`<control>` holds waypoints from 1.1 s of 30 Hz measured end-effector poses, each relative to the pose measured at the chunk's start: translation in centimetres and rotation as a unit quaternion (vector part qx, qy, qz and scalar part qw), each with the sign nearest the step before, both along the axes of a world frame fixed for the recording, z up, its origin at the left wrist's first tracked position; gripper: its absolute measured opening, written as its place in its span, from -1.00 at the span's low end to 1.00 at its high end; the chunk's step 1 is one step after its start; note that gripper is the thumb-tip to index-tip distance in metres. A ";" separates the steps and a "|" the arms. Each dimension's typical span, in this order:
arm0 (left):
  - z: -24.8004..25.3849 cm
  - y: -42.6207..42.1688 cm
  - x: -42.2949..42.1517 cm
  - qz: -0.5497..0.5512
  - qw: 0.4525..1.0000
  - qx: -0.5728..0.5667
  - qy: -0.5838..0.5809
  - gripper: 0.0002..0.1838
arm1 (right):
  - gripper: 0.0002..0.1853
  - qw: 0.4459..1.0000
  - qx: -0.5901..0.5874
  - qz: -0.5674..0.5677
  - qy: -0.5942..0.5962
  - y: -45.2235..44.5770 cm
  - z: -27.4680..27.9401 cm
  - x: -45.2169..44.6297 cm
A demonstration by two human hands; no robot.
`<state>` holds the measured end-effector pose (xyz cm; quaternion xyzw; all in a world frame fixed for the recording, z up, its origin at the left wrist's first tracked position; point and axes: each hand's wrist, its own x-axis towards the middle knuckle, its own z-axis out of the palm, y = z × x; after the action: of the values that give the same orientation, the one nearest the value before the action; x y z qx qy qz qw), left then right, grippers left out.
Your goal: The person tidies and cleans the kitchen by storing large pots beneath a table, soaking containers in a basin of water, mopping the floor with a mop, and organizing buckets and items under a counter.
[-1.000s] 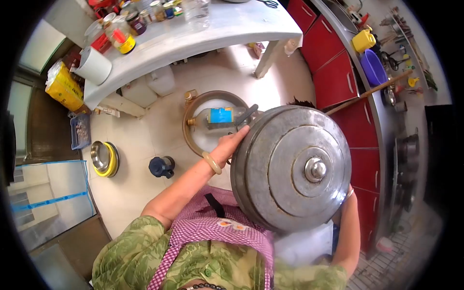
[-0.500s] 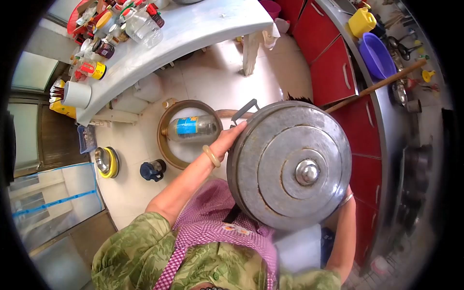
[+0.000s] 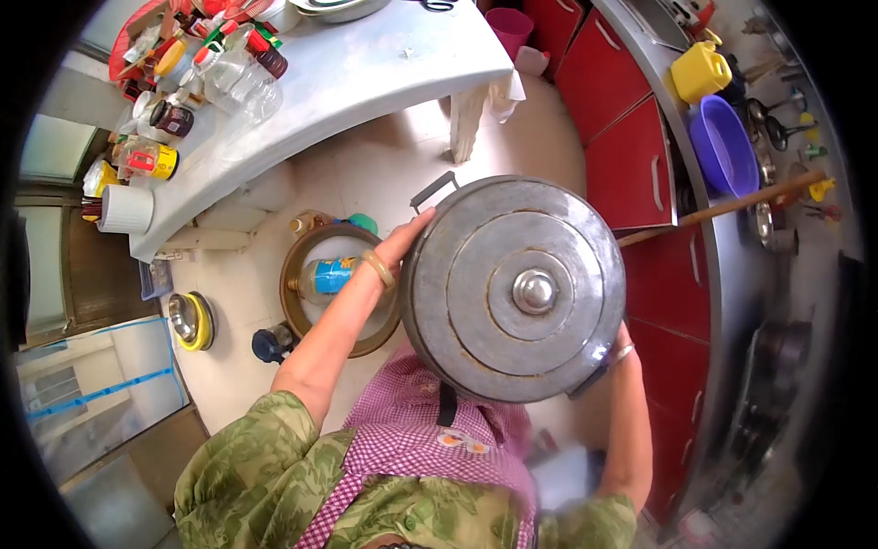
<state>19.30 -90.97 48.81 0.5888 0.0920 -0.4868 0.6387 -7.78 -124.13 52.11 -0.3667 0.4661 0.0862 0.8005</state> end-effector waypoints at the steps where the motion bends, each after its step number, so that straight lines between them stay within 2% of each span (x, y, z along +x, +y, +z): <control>1: -1.7 0.1 1.3 0.001 0.999 0.005 0.045 -0.32 | -0.50 1.000 0.001 0.005 0.005 0.0 -0.4 1.3; 5: -6.2 1.0 5.4 0.028 0.998 -0.024 0.055 -0.32 | -0.50 0.999 0.010 0.037 0.008 -0.1 -2.8 7.1; 7: -7.7 1.3 7.3 0.045 0.994 -0.043 0.092 -0.34 | -0.46 0.995 0.021 0.102 -0.007 -0.8 -4.6 9.6; 14: -12.0 1.2 12.9 0.107 0.981 -0.072 0.145 -0.34 | -0.35 0.993 0.040 0.100 0.040 -2.6 -13.6 17.5; 18: -14.2 1.1 15.5 0.128 0.976 -0.065 0.163 -0.33 | -0.35 0.989 0.052 0.122 0.058 -2.5 -16.6 22.4; 22: -17.9 0.8 17.9 0.160 0.973 -0.024 0.167 -0.29 | -0.38 0.983 0.083 0.140 0.079 -4.2 -22.4 26.1; 26: -23.3 2.1 20.5 0.183 0.961 -0.012 0.207 -0.24 | -0.26 0.972 0.032 0.205 0.107 -5.4 -29.9 28.3; 27: -23.4 2.0 20.9 0.195 0.959 0.006 0.205 -0.23 | -0.17 0.970 0.018 0.213 0.117 -5.8 -33.7 28.4; 29: -25.8 3.1 22.0 0.206 0.951 0.022 0.230 -0.26 | -0.14 0.967 0.020 0.217 0.132 -6.2 -39.3 29.5; 32: -29.2 3.6 22.2 0.222 0.967 0.066 0.102 -0.30 | -0.14 0.964 0.013 0.238 0.119 -5.1 -38.4 32.3; 33: -31.8 5.6 22.8 0.223 0.967 0.081 0.091 -0.35 | -0.14 0.961 0.016 0.253 0.108 -4.5 -37.8 33.3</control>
<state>42.11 -85.40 17.06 0.5564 0.3179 -0.3745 0.6702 25.50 -128.65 14.34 -0.4479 0.4401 0.3324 0.7037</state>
